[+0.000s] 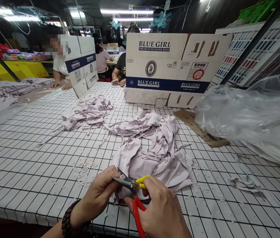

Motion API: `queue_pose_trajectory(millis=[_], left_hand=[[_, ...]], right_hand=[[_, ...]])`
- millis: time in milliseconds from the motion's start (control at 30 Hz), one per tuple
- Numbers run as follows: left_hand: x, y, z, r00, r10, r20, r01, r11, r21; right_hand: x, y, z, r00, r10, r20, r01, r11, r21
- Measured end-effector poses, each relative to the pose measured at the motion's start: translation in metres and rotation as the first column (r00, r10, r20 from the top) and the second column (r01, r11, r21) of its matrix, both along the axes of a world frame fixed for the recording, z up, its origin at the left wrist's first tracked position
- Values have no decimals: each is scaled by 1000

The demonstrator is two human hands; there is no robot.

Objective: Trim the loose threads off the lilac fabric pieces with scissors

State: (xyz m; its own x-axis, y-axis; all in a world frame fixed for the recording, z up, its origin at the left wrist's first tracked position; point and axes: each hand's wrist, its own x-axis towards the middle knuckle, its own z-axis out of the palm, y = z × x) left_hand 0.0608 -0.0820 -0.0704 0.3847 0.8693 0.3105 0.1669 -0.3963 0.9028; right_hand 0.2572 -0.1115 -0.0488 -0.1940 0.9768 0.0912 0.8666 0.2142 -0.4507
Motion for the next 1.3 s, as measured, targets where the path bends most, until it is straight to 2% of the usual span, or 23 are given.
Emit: queue_pose_trajectory(millis=[300, 667, 1033, 1300], left_hand=[[1, 0, 1, 999, 5, 32, -4, 1000, -28], [1, 0, 3, 999, -5, 52, 9, 997, -82], [1, 2, 5, 985, -46, 164, 70, 987, -143], [0, 2, 4, 969, -59, 238, 123, 956, -265]], right_hand=[[-3, 0, 1, 999, -17, 30, 18, 1000, -21], [-5, 3, 0, 1000, 29, 2, -29, 999, 42], [-1, 4, -9, 996, 65, -55, -60, 994, 89], [0, 7, -14, 992, 83, -94, -73, 992, 106]])
